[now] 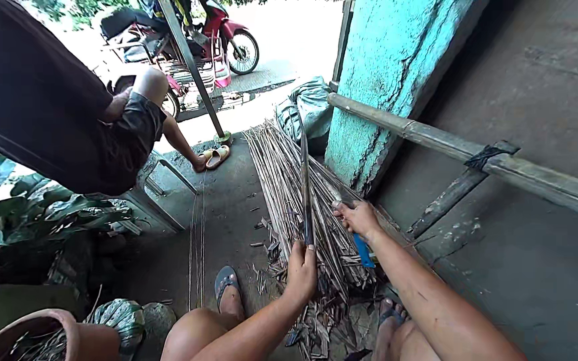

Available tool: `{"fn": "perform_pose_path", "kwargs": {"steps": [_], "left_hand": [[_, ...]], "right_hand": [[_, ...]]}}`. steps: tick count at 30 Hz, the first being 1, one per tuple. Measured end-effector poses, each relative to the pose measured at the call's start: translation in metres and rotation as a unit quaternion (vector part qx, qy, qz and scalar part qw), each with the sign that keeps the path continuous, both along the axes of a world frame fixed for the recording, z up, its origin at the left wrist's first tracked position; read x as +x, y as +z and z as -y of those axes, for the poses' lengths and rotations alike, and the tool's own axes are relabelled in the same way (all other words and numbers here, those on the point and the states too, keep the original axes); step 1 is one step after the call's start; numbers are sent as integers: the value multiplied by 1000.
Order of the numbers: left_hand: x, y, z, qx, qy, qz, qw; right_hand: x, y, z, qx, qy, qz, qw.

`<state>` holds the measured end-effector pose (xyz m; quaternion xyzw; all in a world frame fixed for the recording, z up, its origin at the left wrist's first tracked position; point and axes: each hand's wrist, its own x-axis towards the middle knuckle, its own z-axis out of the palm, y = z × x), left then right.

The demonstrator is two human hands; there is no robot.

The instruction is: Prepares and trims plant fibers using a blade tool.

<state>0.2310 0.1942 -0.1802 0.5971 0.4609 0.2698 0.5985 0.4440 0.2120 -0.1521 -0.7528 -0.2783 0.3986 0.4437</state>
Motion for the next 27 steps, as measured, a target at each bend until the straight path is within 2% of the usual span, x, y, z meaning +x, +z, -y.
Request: {"fn": "perform_pose_path", "kwargs": {"steps": [3,6,9,11,13,17,20,24,27], "left_hand": [[-5,3,10,18,-7,12,1000],[-17,4,20,36,-37,12,999],[-32,-7,27,71,-63,13,995],[-42,-11,30,89,-93,6,992],[-49,-15,32,71,-135,-6,988],[-55,-33,19,-14,-180,-65,981],[-54,-31,-2,-53,-94,-42,993],[-50,-3,-49,10,30,28,999],[-53,21,-74,43,101,96,989]], "right_hand": [[-9,4,-13,23,-33,-112,993],[-12,2,-22,28,-5,-190,981],[-18,4,-29,102,18,-272,957],[-21,9,-35,162,-5,-293,942],[-22,14,-37,205,-19,-282,937],[-25,18,-37,214,55,-200,955],[-37,14,-34,169,129,-128,969],[-49,4,-27,91,227,-30,969],[-63,-7,-21,91,267,5,959]]}}
